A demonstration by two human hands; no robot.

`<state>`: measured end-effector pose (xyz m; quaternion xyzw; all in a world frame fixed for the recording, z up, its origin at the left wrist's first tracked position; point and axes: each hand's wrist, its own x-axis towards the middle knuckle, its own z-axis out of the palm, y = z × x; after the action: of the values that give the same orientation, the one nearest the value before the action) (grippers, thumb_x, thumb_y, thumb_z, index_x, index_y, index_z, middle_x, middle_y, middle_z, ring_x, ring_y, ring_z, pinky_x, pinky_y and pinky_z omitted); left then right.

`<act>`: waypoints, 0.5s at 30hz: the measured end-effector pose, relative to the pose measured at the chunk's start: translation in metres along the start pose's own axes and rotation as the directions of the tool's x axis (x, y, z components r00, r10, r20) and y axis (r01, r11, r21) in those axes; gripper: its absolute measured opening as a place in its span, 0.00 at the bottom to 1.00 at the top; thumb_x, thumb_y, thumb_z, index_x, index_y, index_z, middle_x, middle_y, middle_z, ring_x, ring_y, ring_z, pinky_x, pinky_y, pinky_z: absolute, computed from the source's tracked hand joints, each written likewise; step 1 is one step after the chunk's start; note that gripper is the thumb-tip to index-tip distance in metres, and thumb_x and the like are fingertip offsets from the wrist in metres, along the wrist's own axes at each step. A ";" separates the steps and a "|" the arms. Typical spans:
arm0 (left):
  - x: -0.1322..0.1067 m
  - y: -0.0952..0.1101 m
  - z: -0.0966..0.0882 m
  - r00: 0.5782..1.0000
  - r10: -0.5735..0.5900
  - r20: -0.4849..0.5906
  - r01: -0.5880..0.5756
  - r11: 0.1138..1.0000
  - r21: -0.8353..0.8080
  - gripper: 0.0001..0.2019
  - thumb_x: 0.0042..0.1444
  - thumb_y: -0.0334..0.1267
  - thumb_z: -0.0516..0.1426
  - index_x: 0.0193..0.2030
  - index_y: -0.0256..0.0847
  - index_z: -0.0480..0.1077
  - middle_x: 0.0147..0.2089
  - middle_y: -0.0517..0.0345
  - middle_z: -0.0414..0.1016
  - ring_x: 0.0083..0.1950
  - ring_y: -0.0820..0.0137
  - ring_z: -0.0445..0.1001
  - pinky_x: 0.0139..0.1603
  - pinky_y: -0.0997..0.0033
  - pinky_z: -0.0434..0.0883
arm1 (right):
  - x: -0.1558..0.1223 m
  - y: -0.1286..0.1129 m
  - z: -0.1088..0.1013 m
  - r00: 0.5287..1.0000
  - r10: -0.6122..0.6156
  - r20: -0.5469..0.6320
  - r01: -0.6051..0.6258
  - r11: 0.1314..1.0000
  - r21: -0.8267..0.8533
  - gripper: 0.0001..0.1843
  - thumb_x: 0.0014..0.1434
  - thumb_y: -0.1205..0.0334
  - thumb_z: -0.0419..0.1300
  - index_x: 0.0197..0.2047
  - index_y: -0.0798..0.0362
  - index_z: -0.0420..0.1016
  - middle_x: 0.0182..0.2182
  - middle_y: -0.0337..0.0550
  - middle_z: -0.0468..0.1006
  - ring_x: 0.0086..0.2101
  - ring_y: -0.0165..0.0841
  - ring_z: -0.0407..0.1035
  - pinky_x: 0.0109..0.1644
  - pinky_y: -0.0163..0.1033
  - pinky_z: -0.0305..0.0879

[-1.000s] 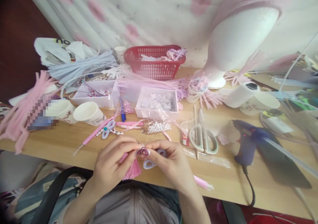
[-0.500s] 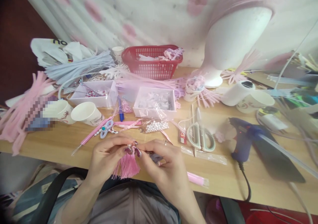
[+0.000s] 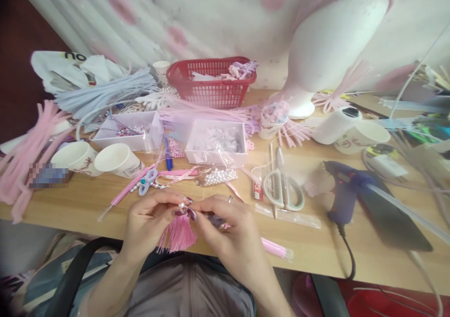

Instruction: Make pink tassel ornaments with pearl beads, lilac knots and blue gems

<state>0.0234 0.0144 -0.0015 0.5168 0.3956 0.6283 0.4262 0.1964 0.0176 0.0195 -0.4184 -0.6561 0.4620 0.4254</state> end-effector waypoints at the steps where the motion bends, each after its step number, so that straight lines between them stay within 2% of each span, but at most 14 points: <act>1: 0.000 0.000 0.000 1.000 0.003 0.004 -0.003 1.000 0.006 0.02 0.54 0.32 0.68 0.35 0.43 0.82 0.33 0.57 0.84 0.35 0.71 0.82 0.36 0.78 0.81 | 0.000 0.000 0.000 1.000 0.004 0.000 -0.004 1.000 -0.001 0.08 0.64 0.64 0.63 0.41 0.48 0.85 0.29 0.38 0.83 0.30 0.29 0.74 0.31 0.30 0.67; 9: -0.001 0.001 -0.003 0.998 0.057 0.039 -0.060 0.993 0.106 0.04 0.55 0.32 0.67 0.36 0.44 0.83 0.33 0.56 0.84 0.36 0.70 0.81 0.38 0.77 0.79 | -0.001 0.000 0.000 0.999 0.026 0.023 -0.025 0.999 -0.031 0.07 0.64 0.62 0.63 0.39 0.49 0.84 0.29 0.37 0.83 0.30 0.29 0.74 0.30 0.30 0.66; 15: 0.000 0.004 -0.003 0.988 0.100 0.114 -0.117 0.980 0.161 0.06 0.56 0.29 0.66 0.37 0.44 0.83 0.36 0.56 0.83 0.39 0.71 0.81 0.41 0.78 0.79 | -0.002 -0.001 -0.001 0.999 0.026 0.031 -0.025 0.999 -0.024 0.08 0.65 0.61 0.62 0.38 0.50 0.84 0.29 0.38 0.82 0.30 0.29 0.73 0.31 0.31 0.66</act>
<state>0.0199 0.0126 0.0019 0.6040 0.3952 0.5871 0.3665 0.1982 0.0160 0.0202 -0.4245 -0.6628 0.4661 0.4040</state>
